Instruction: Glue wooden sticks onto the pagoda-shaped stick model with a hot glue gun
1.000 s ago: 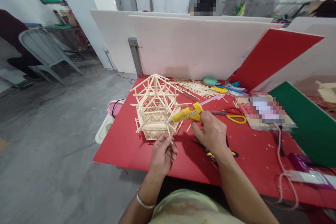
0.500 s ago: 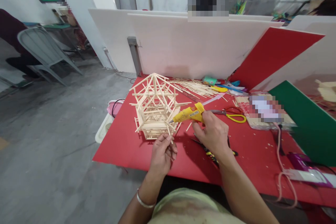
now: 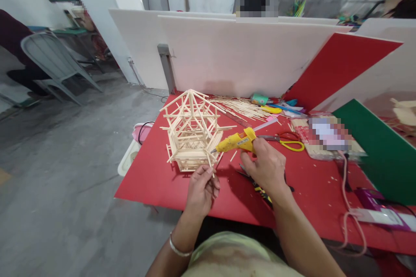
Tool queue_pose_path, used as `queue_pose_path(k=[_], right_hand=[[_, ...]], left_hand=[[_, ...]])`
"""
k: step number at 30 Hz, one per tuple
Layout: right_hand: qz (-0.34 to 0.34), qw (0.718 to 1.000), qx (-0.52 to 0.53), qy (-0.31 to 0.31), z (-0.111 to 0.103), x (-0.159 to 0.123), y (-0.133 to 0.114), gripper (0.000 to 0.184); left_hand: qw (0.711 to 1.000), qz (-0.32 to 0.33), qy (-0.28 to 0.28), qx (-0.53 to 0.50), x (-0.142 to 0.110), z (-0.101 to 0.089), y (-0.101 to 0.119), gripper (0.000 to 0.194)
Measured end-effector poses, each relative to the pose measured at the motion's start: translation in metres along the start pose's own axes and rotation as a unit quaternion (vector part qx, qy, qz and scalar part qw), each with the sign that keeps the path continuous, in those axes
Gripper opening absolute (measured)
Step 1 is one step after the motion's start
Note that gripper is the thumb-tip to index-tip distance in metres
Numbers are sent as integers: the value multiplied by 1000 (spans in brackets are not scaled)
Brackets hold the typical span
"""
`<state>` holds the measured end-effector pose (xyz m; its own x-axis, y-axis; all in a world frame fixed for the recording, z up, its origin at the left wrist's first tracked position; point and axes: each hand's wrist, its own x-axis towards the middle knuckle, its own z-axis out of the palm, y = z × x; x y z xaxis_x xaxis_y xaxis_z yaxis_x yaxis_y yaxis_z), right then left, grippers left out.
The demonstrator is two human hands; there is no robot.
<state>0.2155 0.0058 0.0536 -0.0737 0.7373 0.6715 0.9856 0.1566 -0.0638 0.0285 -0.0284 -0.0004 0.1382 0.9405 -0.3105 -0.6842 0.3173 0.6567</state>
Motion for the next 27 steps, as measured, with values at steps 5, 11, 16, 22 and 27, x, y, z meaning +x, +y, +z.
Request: queue_pose_path(k=[5, 11, 16, 22, 27], right_hand=[[-7, 1000, 2, 3, 5, 4, -3, 14], [-4, 1000, 10, -2, 10, 6, -5, 13], [-4, 1000, 11, -3, 10, 6, -7, 12], [7, 1000, 15, -11, 12, 7, -8, 14], [1, 1000, 14, -8, 10, 8, -8, 11]], left_hand=[[1000, 8, -1, 0, -1, 0, -1, 32], [1000, 8, -2, -5, -1, -2, 0, 31], [1000, 9, 0, -3, 0, -3, 0, 30], [1000, 6, -9, -6, 1, -3, 1, 30], [1000, 4, -3, -6, 1, -1, 2, 32]])
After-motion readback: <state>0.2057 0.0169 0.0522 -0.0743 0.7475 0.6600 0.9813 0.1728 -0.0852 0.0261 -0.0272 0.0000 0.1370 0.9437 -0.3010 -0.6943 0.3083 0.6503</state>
